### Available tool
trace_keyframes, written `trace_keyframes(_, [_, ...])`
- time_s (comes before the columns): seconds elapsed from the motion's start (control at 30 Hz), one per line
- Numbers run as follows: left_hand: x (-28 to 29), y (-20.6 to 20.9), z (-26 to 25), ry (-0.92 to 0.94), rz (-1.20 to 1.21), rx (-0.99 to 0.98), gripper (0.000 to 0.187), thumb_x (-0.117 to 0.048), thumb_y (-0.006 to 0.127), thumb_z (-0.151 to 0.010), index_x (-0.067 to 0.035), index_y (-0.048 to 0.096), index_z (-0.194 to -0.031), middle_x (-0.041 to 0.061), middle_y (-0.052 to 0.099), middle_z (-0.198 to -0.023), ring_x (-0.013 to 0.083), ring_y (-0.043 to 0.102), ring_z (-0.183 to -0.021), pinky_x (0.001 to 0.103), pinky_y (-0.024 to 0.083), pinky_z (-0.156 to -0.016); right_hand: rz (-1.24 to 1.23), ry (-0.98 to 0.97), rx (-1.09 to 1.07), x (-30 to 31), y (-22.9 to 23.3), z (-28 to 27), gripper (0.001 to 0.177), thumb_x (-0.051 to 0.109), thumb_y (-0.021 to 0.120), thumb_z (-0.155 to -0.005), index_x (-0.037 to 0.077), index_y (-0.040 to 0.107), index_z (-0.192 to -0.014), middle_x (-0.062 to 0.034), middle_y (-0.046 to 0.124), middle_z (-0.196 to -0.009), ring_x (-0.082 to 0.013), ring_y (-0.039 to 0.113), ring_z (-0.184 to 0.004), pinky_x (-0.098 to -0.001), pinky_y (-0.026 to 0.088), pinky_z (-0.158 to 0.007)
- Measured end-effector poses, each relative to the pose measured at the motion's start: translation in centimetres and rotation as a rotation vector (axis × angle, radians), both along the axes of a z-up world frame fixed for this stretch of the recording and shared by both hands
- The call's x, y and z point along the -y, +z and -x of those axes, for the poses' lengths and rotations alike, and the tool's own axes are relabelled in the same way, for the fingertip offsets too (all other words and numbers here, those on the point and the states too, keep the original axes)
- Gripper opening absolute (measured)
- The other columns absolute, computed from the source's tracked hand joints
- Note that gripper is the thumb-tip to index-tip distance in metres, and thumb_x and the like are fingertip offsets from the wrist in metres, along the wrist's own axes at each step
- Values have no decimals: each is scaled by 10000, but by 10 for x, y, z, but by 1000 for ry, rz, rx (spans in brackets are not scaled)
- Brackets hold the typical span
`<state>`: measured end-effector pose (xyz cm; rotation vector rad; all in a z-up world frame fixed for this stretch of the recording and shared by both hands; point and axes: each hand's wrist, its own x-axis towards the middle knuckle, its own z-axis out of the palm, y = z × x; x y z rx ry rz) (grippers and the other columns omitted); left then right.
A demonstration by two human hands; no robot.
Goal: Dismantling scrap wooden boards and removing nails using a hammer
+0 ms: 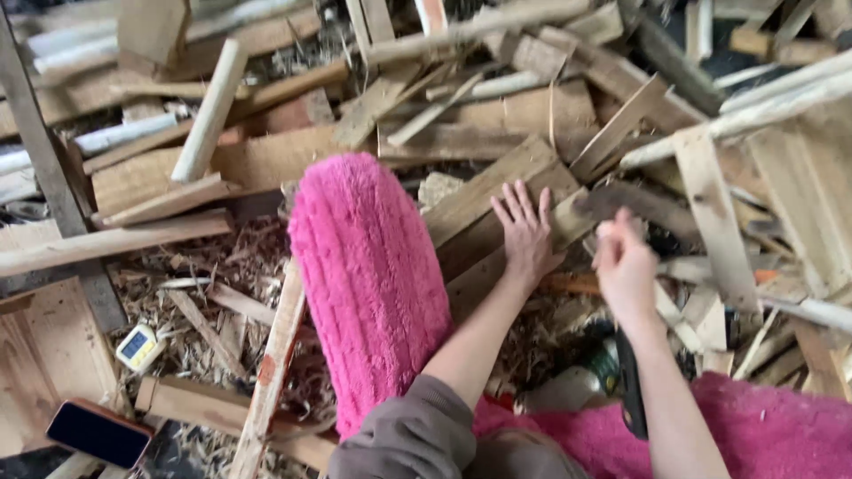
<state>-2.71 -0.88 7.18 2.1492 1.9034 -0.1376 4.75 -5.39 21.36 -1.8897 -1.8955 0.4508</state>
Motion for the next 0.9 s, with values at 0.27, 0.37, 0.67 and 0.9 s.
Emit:
trace_keyframes(0.27, [-8, -72, -28, 34, -94, 17, 967, -604, 601, -850, -153, 237, -1623, 340, 251, -1623, 580, 199, -1500, 796, 126, -1169, 161, -266, -269, -22, 6, -36, 479, 82, 442, -1153, -56, 299, -1589, -235, 615, -696, -250, 573, -440, -338, 514, -325])
trace_keyframes(0.37, [-5, -82, -30, 46, -128, 21, 754, -437, 495, -963, -174, 249, -1625, 324, 258, -1630, 559, 204, -1512, 787, 130, -1176, 227, -335, -339, -31, -21, -61, 481, 116, 444, -1146, 19, 310, -1599, -260, 607, -670, -266, 561, -420, -368, 534, -304])
trace_keyframes(0.67, [1, -76, -22, 78, -320, -111, 751, -35, 474, -964, -255, 219, -1635, 238, 263, -1642, 495, 303, -1482, 696, 212, -1208, 438, -492, -435, -59, 5, -54, 391, 77, 381, -1136, 151, 360, -1519, -87, 559, -749, -113, 444, -435, -219, 368, -309])
trace_keyframes(0.9, [-4, -66, -20, 30, -220, -86, 704, -186, 458, -1006, -214, 158, -1642, 282, 202, -1649, 536, 252, -1480, 718, 171, -1201, 491, -472, -485, -58, 2, -58, 138, 124, 394, -1169, 126, 498, -1260, -83, 536, -724, -134, 410, -374, -251, 311, -246])
